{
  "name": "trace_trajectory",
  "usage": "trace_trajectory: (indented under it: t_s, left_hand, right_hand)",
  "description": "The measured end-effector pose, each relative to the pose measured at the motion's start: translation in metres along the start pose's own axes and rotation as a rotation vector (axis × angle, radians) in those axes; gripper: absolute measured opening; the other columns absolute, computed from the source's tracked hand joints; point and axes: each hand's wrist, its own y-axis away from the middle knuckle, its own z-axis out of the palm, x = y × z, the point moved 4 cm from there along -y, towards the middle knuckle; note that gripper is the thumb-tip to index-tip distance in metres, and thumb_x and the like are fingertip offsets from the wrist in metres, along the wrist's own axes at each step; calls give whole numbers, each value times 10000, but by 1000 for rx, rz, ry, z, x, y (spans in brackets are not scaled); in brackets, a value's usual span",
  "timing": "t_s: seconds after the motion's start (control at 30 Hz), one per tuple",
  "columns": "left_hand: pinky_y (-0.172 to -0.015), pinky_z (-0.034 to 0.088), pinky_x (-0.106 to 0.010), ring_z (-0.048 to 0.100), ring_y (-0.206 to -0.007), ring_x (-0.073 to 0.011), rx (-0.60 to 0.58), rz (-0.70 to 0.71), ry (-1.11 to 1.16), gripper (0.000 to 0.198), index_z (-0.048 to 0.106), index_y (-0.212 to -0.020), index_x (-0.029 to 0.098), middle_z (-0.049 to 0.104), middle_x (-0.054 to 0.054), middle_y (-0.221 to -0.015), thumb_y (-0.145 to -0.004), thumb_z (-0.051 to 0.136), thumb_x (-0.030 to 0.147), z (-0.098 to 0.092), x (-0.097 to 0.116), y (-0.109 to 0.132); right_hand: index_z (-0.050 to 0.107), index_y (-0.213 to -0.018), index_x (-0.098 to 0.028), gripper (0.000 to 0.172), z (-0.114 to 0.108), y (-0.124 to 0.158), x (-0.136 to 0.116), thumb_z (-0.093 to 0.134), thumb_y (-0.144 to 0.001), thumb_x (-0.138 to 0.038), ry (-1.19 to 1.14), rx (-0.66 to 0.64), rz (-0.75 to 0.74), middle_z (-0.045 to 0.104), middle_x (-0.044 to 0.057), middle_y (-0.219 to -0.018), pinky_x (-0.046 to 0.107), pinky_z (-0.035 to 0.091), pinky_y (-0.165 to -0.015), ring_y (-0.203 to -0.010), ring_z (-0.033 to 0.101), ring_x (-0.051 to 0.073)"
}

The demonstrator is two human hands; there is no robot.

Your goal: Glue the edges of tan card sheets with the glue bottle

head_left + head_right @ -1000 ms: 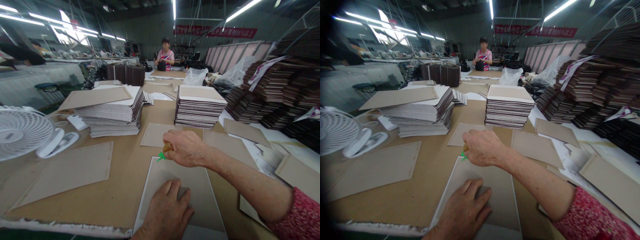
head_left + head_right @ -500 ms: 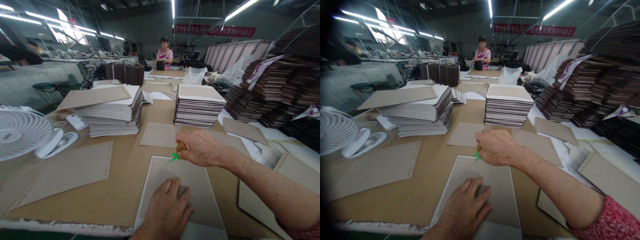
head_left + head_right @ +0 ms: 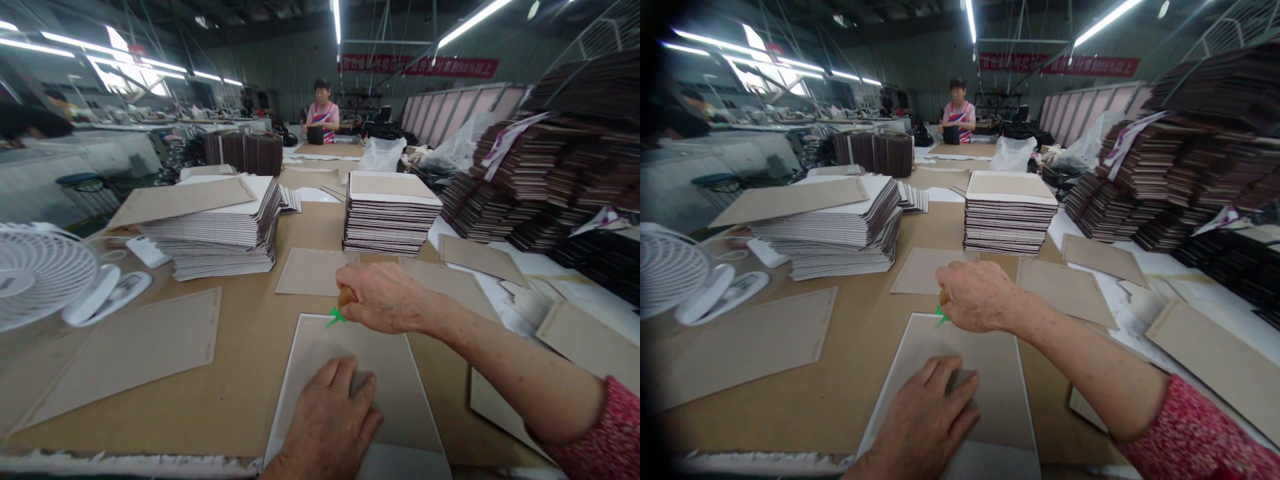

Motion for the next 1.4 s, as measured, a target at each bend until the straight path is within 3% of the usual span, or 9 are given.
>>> trace_trajectory:
  t_s: [0.37,0.67,0.93,1.4]
  left_hand:
    - [-952,479,-424,504,-1116,-282,-6,23,-25,375,593,-1245,230,557,-134,-1234,-917,548,407,4,0,1]
    - [-936,497,-437,530,-1094,-280,21,29,-59,354,619,-1223,232,564,-135,-1222,-909,573,390,1,2,0]
    - [-934,503,-417,527,-1100,-265,-2,-4,-15,348,610,-1232,253,565,-108,-1224,-900,597,354,2,1,2]
    - [-934,502,-426,524,-1107,-274,9,-3,12,342,610,-1239,242,558,-116,-1232,-908,583,321,2,-1,2]
  right_hand:
    - [517,-786,-209,132,-4,27,29,605,-775,-307,29,-50,147,622,5,-740,272,187,-499,-626,535,164]
    - [513,-807,-210,97,3,32,29,570,-802,-289,-22,5,113,631,10,-800,274,191,-522,-656,531,160]
    - [515,-807,-224,186,3,62,58,627,-772,-369,-14,-60,293,603,-2,-749,268,206,-527,-655,525,168]
    - [595,-875,-241,198,9,100,90,631,-788,-416,-121,-21,417,622,1,-782,287,275,-586,-695,528,179]
